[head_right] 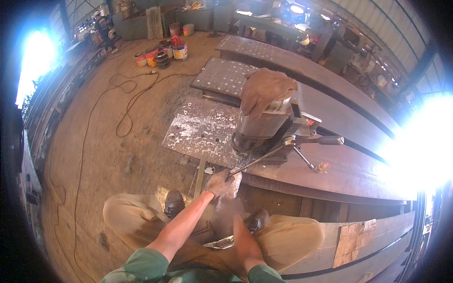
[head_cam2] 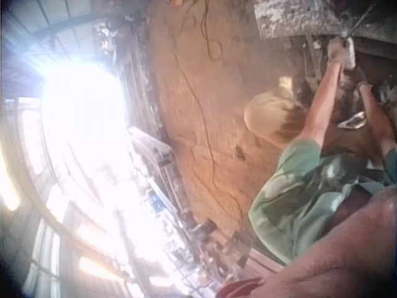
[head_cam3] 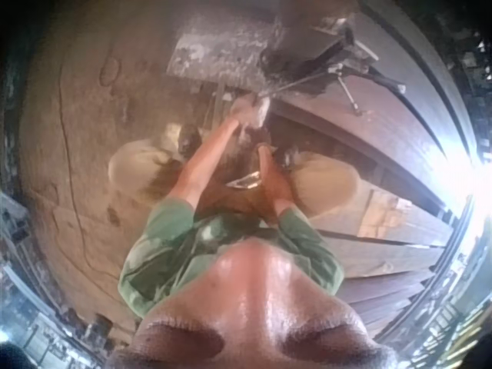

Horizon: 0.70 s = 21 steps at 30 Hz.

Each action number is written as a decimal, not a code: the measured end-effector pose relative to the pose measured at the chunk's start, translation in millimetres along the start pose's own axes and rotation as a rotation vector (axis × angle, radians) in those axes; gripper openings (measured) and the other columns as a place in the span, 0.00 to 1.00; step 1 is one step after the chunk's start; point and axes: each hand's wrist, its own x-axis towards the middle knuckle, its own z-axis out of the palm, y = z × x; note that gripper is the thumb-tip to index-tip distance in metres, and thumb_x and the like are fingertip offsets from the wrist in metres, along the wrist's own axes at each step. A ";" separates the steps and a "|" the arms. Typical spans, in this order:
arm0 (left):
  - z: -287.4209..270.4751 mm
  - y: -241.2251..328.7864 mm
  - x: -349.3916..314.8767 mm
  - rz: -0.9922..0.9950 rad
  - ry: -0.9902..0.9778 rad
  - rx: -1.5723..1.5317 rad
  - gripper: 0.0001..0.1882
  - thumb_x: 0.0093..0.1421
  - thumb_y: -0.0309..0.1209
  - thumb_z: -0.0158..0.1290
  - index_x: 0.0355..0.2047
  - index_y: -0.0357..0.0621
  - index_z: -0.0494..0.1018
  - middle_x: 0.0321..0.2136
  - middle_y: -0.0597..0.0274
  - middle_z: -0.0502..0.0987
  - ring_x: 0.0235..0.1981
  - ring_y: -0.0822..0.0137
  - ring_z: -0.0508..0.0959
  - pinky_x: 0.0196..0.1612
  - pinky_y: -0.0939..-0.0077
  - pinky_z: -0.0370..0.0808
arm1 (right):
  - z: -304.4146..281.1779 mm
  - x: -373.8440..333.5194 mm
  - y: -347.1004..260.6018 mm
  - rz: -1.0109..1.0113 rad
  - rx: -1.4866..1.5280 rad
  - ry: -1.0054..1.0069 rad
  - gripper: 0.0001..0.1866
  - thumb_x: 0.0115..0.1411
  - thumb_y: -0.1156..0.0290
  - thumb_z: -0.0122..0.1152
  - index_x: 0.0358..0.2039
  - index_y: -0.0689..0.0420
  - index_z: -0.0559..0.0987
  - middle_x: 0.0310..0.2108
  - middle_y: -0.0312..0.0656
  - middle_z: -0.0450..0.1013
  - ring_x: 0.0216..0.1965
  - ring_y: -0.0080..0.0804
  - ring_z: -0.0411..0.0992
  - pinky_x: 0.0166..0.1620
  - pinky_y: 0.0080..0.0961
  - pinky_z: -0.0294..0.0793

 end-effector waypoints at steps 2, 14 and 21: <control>-0.9 -4.1 -1.3 -0.017 -0.007 0.004 0.18 0.65 0.44 0.53 0.41 0.42 0.75 0.35 0.40 0.81 0.39 0.37 0.81 0.44 0.44 0.76 | 3.3 -7.0 -7.0 0.040 -0.045 0.071 0.40 0.50 0.33 0.66 0.48 0.58 0.85 0.50 0.59 0.79 0.54 0.54 0.78 0.54 0.47 0.78; -2.3 -6.3 -2.5 -0.048 -0.060 -0.016 0.18 0.66 0.46 0.53 0.43 0.42 0.72 0.37 0.41 0.81 0.43 0.38 0.80 0.45 0.45 0.75 | 13.1 5.7 5.0 0.019 -0.038 0.013 0.32 0.59 0.37 0.63 0.48 0.54 0.83 0.43 0.52 0.82 0.49 0.49 0.80 0.49 0.44 0.78; 0.5 -11.7 -5.7 -0.040 0.006 -0.013 0.15 0.64 0.42 0.54 0.41 0.42 0.75 0.33 0.40 0.81 0.39 0.36 0.81 0.43 0.42 0.76 | 17.9 1.0 0.9 0.018 0.007 0.070 0.38 0.51 0.38 0.70 0.45 0.63 0.82 0.43 0.57 0.82 0.47 0.54 0.81 0.47 0.43 0.79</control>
